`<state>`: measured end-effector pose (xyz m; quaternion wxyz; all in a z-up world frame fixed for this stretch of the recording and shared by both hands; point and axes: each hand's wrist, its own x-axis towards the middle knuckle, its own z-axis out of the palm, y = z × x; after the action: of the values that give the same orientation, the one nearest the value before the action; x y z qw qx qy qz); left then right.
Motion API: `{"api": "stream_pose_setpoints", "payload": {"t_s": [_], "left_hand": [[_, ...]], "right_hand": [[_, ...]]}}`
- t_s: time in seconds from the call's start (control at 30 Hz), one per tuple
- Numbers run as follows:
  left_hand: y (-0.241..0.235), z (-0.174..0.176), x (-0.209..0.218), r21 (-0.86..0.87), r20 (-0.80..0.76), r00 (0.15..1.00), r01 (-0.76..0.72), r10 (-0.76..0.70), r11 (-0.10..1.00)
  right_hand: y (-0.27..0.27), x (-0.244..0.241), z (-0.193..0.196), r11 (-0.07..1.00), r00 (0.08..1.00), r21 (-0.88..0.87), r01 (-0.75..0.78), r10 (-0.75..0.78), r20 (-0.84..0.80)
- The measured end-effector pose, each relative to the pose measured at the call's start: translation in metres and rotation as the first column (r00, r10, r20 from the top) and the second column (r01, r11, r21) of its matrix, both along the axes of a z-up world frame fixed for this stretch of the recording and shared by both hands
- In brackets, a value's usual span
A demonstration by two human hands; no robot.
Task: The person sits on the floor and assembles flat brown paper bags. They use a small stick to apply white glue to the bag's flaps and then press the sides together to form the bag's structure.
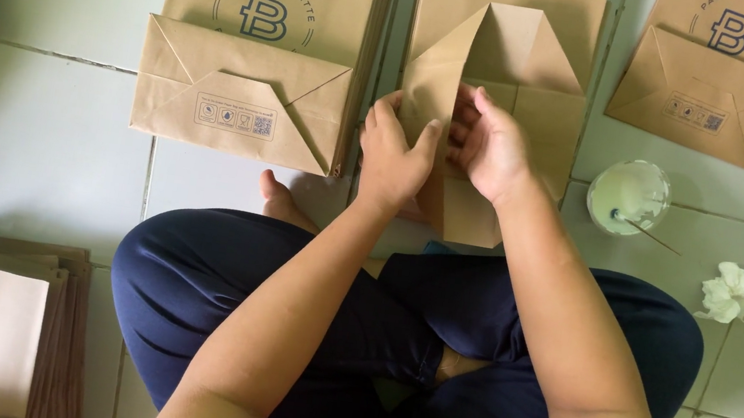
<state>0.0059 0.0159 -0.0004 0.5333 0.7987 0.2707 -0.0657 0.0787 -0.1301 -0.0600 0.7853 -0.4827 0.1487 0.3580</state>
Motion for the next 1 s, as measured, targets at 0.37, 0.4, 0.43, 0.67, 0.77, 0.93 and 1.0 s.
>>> {"api": "stream_pose_setpoints", "payload": {"t_s": [0.37,0.4,0.43,0.67,0.77,0.93,1.0], "left_hand": [[0.016,0.011,0.005,-0.081,0.073,0.997,0.027,-0.021,0.996],[0.018,0.014,0.007,-0.139,0.083,0.996,0.032,-0.021,0.99],[0.02,0.015,0.008,-0.139,0.084,0.996,0.035,-0.023,0.99],[0.023,0.014,0.01,-0.212,0.021,0.999,-0.04,0.046,0.976],[0.023,0.015,0.01,-0.214,0.017,0.999,-0.037,0.042,0.976],[0.023,0.007,0.011,-0.182,0.032,0.999,-0.014,0.02,0.983],[0.022,0.009,0.011,-0.187,0.014,0.999,-0.026,0.029,0.982]], "right_hand": [[-0.019,-0.008,0.056,0.759,0.46,-0.646,0.075,0.549,0.698],[-0.027,-0.004,0.061,0.507,0.131,-0.829,0.236,0.828,0.544],[-0.026,-0.005,0.068,0.507,0.133,-0.829,0.238,0.828,0.544],[-0.02,-0.007,0.084,0.047,0.26,-0.999,0.013,0.964,0.049],[-0.022,-0.005,0.075,0.071,0.239,-0.996,0.057,0.968,0.082],[-0.026,-0.004,0.067,0.122,0.241,-0.988,0.091,0.96,0.141],[-0.026,-0.004,0.067,0.128,0.235,-0.987,0.099,0.961,0.148]]}}
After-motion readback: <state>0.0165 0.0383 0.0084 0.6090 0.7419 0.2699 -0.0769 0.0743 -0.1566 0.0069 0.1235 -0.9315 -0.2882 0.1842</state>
